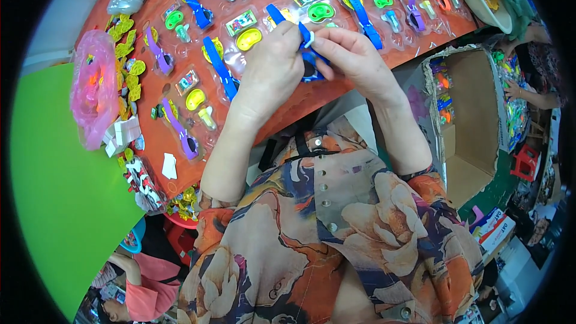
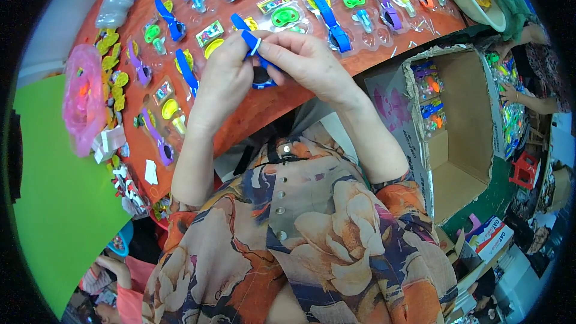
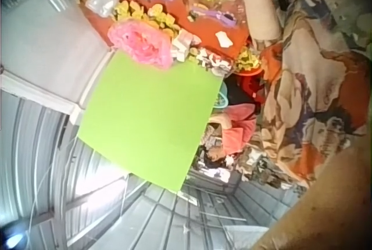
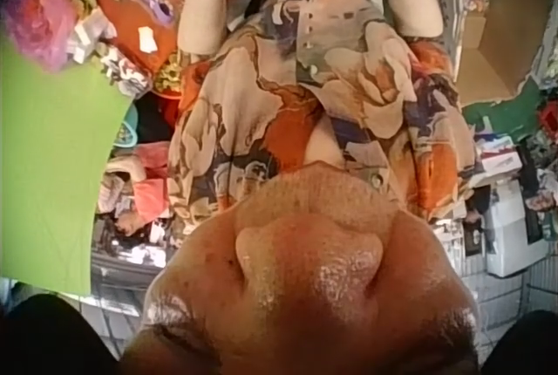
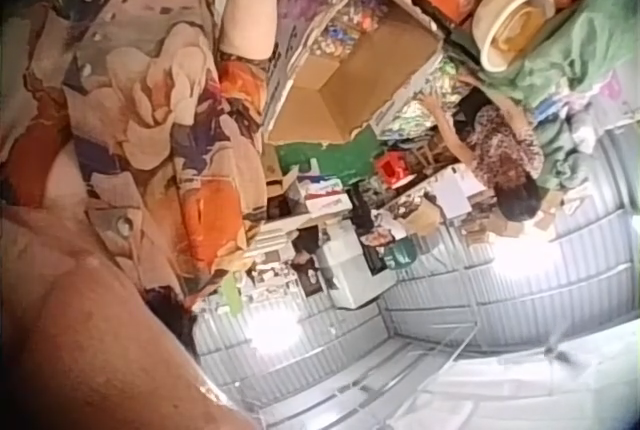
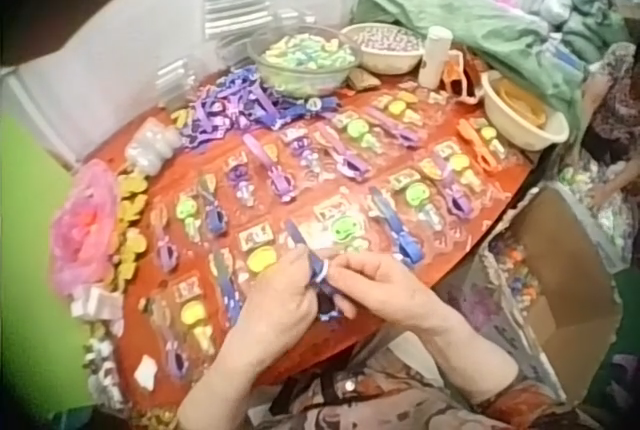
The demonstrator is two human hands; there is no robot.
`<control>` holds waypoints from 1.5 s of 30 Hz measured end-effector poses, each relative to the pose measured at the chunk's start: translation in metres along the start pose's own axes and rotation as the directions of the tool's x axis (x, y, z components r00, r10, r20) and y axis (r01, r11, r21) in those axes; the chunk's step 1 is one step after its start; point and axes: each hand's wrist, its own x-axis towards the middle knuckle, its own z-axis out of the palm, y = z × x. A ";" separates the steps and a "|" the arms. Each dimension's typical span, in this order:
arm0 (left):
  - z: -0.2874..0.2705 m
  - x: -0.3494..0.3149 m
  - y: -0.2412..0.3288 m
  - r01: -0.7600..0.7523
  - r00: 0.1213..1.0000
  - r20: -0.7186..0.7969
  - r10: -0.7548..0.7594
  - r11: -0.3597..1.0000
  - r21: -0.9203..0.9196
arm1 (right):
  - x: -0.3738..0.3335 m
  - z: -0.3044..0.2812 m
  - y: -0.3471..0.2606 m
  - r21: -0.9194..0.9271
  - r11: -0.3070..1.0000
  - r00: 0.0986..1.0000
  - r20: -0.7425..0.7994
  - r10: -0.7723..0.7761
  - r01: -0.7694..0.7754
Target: Packaging toy watches into a plastic tray for assembly.
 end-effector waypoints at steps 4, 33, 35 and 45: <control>0.011 -0.002 0.020 0.124 0.989 -0.143 -0.038 0.743 0.658 | 0.005 0.015 0.011 0.021 0.961 0.951 -0.150 -0.270 0.276; 0.077 0.141 0.017 0.301 0.922 0.044 -0.384 0.644 -0.703 | 0.008 -0.110 -0.046 -0.882 0.450 0.761 -0.197 -0.618 0.137; 0.079 0.145 0.024 0.291 0.911 0.004 -0.411 0.636 -0.715 | 0.026 -0.154 -0.055 -0.926 0.367 0.777 -0.169 -0.606 0.086; 0.044 0.071 0.030 0.369 0.926 0.086 -0.368 0.830 -0.418 | 0.120 -0.345 -0.099 -0.865 0.457 0.692 -0.461 -0.556 -0.208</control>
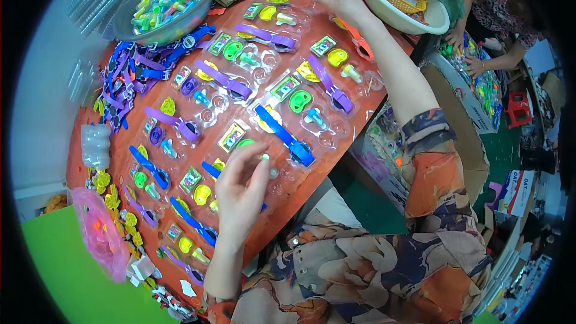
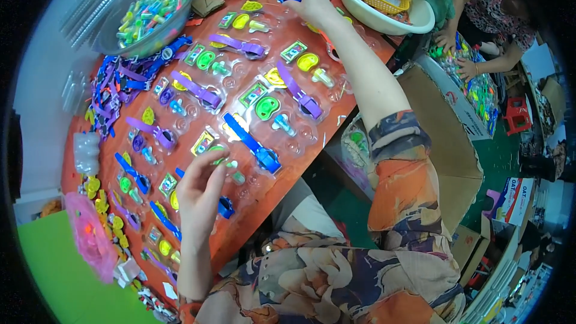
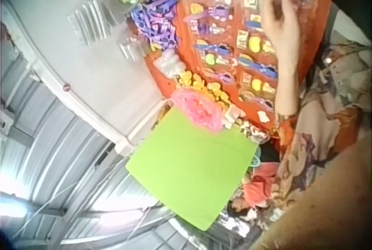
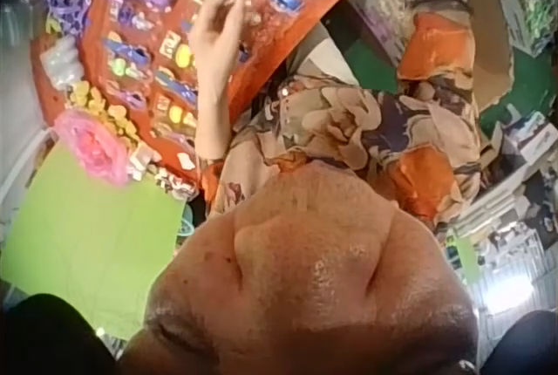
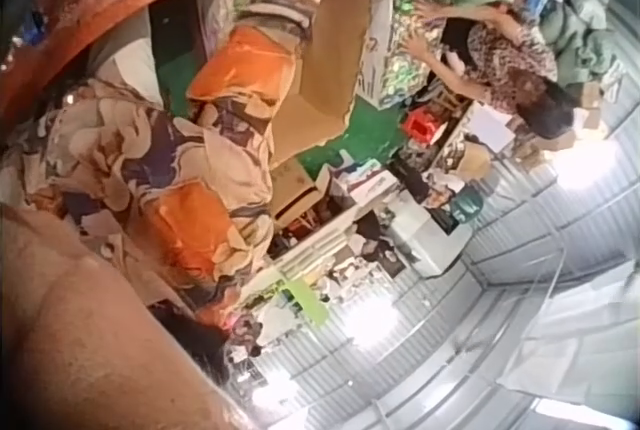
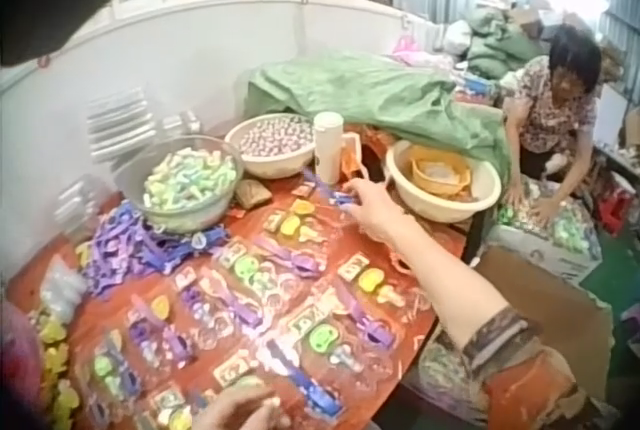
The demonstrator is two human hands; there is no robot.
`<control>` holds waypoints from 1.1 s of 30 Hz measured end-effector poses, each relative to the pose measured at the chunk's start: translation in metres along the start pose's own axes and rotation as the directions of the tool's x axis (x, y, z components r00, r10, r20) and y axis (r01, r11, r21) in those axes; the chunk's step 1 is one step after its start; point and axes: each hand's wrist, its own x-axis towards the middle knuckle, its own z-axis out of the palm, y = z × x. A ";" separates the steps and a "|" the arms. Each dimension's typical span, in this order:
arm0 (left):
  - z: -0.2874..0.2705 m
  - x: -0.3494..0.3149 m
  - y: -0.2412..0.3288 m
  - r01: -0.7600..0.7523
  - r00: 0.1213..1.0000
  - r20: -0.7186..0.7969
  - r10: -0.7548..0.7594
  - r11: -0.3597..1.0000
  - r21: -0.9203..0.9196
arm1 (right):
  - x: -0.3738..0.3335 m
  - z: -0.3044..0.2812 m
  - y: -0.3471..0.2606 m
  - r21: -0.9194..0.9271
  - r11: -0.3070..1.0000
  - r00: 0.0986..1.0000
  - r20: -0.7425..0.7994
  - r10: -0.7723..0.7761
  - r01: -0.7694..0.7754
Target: Packaging toy watches into a plastic tray for assembly.
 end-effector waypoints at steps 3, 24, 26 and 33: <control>-0.022 -0.026 0.000 0.043 0.996 -0.083 -0.042 0.999 0.012 | 0.011 0.018 0.008 -0.048 0.991 0.992 0.027 -0.120 0.121; -0.065 -0.086 -0.015 0.136 0.927 -0.353 -0.127 0.991 0.001 | -0.003 0.050 0.035 -0.479 0.810 0.909 -0.056 -0.413 0.338; -0.066 -0.088 -0.020 0.119 0.921 -0.373 -0.109 0.993 0.002 | -0.006 0.050 0.026 -0.472 0.802 0.891 -0.071 -0.449 0.367; -0.068 -0.097 -0.028 0.094 0.916 -0.396 -0.065 0.994 0.054 | -0.018 0.049 -0.007 -0.633 0.737 0.971 0.136 -0.198 0.238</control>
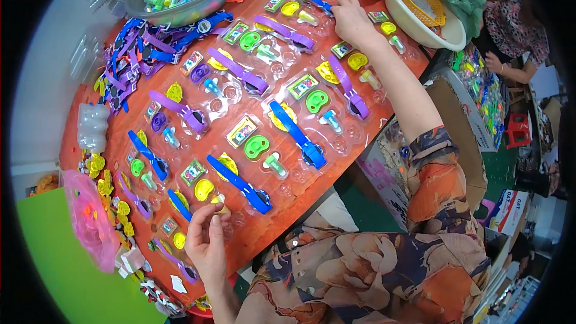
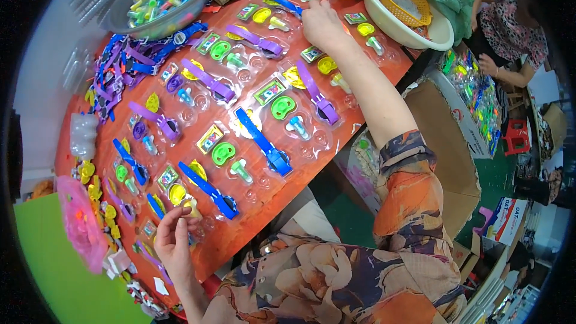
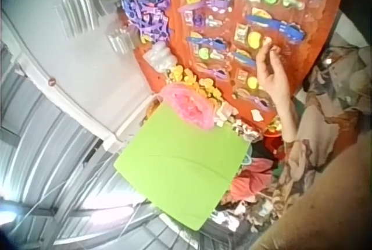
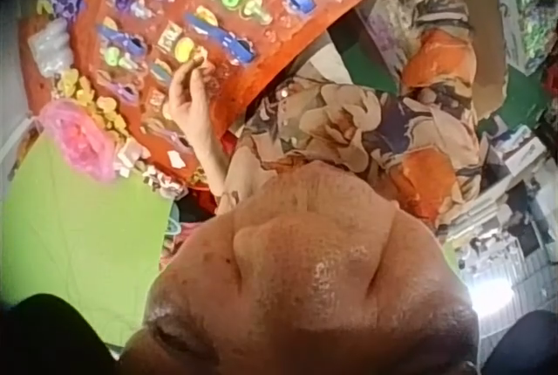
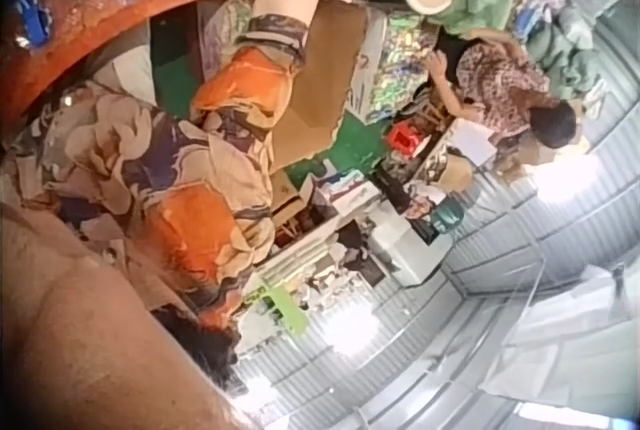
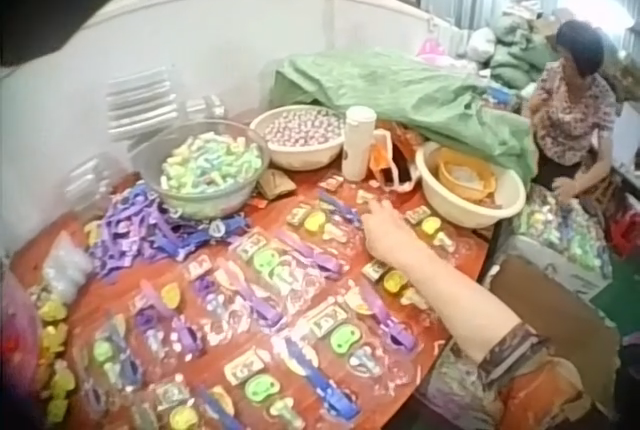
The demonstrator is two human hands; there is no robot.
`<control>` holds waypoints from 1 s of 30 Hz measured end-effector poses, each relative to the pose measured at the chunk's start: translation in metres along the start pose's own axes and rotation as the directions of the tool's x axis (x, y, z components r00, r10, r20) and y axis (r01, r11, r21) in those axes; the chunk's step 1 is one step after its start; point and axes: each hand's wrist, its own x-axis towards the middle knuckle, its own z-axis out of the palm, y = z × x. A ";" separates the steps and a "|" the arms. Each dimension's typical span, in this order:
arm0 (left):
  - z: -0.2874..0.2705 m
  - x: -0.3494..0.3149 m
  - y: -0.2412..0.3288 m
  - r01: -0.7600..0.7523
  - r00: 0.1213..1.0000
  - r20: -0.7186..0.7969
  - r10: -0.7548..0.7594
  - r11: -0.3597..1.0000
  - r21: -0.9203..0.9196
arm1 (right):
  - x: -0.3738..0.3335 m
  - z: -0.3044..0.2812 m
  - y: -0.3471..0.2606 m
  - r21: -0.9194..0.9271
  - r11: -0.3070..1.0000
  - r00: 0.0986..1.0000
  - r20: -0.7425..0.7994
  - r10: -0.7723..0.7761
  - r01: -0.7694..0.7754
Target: Packaging toy watches into a plastic tray for assembly.
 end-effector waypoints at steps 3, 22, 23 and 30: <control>-0.004 -0.004 -0.003 0.016 1.000 -0.005 -0.016 1.000 -0.012 | -0.003 -0.007 -0.005 0.036 0.999 0.997 0.078 -0.015 0.012; -0.005 -0.060 -0.047 -0.613 0.519 0.228 0.824 0.173 0.771 | -0.206 -0.101 -0.131 0.480 0.795 0.842 -0.535 -0.069 0.371; -0.004 -0.067 -0.055 -0.618 0.537 0.235 0.810 0.188 0.763 | -0.222 -0.098 -0.143 0.483 0.786 0.836 -0.542 -0.079 0.387; -0.001 -0.071 -0.106 -0.521 0.619 0.185 0.763 0.223 0.824 | -0.277 -0.081 -0.210 0.447 0.793 0.878 -0.426 -0.219 0.415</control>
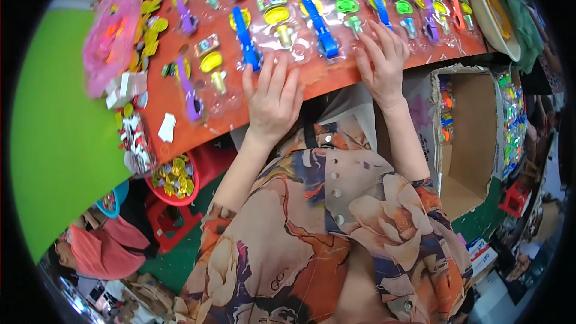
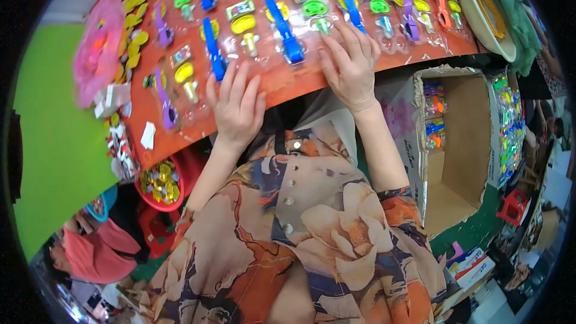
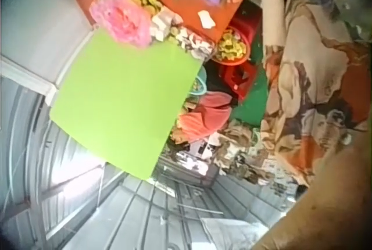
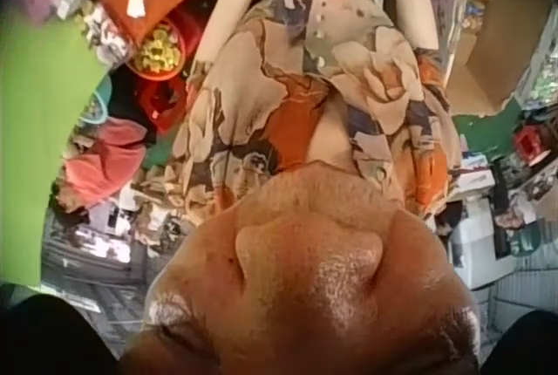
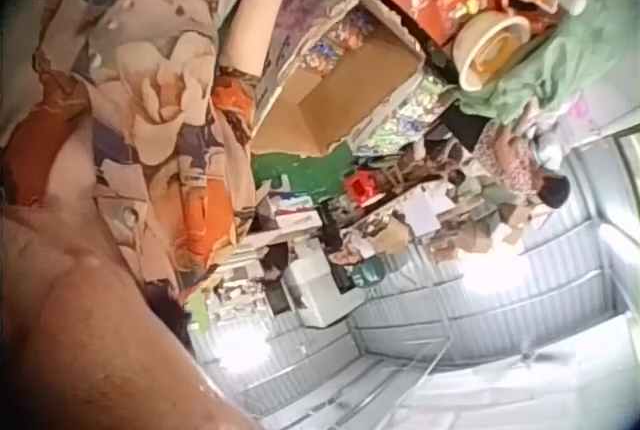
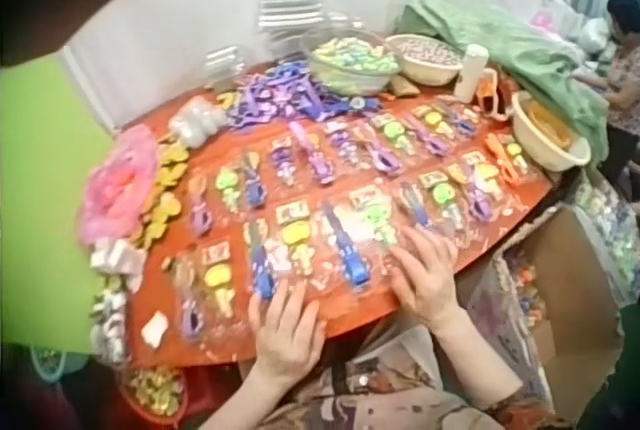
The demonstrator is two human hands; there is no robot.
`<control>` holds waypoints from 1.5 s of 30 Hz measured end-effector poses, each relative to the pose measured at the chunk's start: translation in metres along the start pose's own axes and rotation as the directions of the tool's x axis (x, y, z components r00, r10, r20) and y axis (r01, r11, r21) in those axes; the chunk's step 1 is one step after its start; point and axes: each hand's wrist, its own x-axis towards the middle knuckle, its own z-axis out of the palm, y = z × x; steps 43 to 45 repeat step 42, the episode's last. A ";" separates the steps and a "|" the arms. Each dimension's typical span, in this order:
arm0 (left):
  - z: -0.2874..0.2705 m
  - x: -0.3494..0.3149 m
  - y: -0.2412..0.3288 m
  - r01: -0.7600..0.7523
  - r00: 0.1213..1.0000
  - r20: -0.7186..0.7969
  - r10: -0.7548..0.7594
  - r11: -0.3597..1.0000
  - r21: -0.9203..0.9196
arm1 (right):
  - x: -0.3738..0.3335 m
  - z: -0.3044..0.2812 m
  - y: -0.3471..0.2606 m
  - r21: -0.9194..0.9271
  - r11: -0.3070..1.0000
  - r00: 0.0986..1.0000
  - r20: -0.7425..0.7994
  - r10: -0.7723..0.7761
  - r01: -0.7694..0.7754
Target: Packaging toy watches into a plastic tray for assembly.
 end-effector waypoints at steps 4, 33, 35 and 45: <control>-0.001 0.002 -0.002 0.003 0.999 -0.035 -0.002 1.000 0.024 | -0.001 0.009 -0.008 -0.097 0.995 0.998 0.053 -0.030 0.035; 0.002 0.000 0.011 -0.030 0.996 -0.081 0.046 0.982 0.187 | -0.012 0.009 -0.006 -0.071 0.994 0.974 -0.206 -0.093 0.080; 0.004 0.000 0.011 -0.022 0.998 -0.055 0.032 0.983 0.180 | -0.011 0.005 -0.006 -0.027 0.997 0.977 -0.201 -0.071 0.067; 0.009 0.000 0.008 -0.032 0.999 -0.006 0.034 0.984 0.174 | -0.012 0.010 0.002 0.068 0.997 0.980 -0.196 0.038 -0.025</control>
